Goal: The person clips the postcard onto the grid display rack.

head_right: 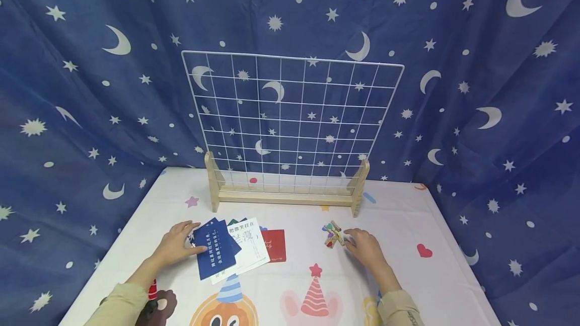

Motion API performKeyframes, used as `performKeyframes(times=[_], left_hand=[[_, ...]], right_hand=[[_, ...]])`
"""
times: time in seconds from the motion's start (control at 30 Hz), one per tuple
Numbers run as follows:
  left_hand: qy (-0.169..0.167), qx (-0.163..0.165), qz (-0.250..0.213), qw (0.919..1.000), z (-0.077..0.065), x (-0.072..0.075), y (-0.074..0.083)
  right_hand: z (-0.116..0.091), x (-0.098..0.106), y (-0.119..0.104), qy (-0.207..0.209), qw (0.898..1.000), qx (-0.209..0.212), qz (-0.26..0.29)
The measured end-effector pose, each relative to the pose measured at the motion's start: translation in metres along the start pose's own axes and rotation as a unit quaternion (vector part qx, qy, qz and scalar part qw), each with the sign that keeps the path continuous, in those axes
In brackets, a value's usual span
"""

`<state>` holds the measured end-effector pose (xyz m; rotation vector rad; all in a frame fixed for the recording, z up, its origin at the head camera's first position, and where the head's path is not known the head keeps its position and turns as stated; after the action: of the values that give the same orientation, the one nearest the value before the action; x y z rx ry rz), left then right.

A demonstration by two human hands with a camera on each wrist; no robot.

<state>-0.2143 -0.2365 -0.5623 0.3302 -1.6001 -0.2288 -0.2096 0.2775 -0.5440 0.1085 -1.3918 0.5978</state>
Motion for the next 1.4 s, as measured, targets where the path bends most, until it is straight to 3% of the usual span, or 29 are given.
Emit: performKeyframes(times=[0.33, 0.9, 1.4], left_hand=[[-0.036, 0.013, -0.007, 0.9992, 0.0, -0.004, -0.01], [-0.037, 0.016, -0.014, 0.9991, 0.0, 0.0, -0.01], [-0.047, 0.019, -0.038, 0.998, 0.003, 0.004, -0.005]], right_hand=[[0.002, -0.003, 0.001, 0.004, 1.0, 0.009, 0.022], [0.0, -0.007, 0.003, -0.031, 0.999, -0.019, 0.019], [-0.004, -0.004, 0.005, -0.029, 0.999, -0.017, 0.014]])
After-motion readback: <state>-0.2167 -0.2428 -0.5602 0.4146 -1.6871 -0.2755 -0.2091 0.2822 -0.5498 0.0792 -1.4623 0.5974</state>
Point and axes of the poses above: each hand's wrist, its own z-axis towards the middle knuckle, its own x-axis out of the back of the hand, y = z × x, the point moved 1 cm from there along z, towards the middle knuckle, and after that the axes turned 13 degrees about x, right-handed, at the moved point
